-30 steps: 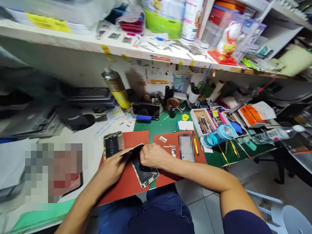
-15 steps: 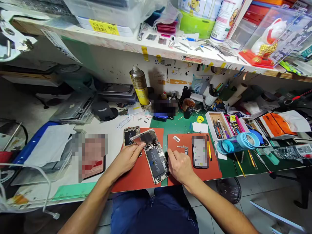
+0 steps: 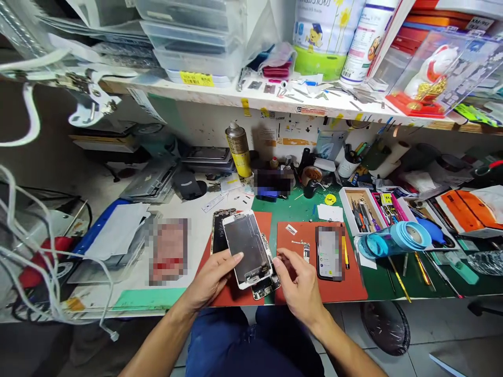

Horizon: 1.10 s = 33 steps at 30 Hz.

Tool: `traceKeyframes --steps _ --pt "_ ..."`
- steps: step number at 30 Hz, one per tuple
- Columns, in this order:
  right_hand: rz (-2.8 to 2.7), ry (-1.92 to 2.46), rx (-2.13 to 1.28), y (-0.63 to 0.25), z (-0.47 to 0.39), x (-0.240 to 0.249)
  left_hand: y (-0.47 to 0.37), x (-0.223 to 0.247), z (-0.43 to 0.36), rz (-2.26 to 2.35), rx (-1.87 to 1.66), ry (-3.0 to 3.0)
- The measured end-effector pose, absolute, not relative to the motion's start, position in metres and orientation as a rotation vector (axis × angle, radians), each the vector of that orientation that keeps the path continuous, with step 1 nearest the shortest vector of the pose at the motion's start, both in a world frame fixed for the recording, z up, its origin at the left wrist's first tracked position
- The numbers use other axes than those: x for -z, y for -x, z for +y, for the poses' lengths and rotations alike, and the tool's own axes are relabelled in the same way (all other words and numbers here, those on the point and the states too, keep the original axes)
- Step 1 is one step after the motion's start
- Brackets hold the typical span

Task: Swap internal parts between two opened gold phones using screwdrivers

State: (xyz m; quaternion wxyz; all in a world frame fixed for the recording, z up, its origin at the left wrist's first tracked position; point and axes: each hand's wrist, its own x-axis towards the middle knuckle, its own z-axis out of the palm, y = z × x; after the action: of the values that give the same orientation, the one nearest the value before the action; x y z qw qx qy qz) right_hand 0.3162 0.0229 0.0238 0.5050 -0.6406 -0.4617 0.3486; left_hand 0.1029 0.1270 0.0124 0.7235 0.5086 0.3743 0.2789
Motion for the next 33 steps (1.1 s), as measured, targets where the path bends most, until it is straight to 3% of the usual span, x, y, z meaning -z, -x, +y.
traceKeyframes --steps 7,13,16,21,27,33 --pt "-0.793 1.132 -1.406 -0.346 0.044 -0.04 -0.104 -0.029 0.113 0.665 -0.159 -1.127" --pt "-0.795 1.044 -1.891 -0.384 0.047 -0.049 -0.124 -0.035 0.136 0.588 0.148 -1.215" --pt "-0.621 1.037 -1.722 -0.394 0.039 -0.049 -0.131 -0.042 0.151 0.804 -0.106 -1.183" --pt "-0.476 1.226 -1.054 -0.416 0.05 -0.043 -0.125 -0.039 0.162 1.161 -0.556 -1.143" --pt "-0.32 1.68 -0.486 -0.483 0.129 -0.024 -0.107 -0.006 0.125 1.277 -0.517 -1.414" --pt "-0.176 2.062 -0.29 -0.536 0.177 -0.014 -0.08 -0.005 0.101 1.378 -0.587 -1.862"
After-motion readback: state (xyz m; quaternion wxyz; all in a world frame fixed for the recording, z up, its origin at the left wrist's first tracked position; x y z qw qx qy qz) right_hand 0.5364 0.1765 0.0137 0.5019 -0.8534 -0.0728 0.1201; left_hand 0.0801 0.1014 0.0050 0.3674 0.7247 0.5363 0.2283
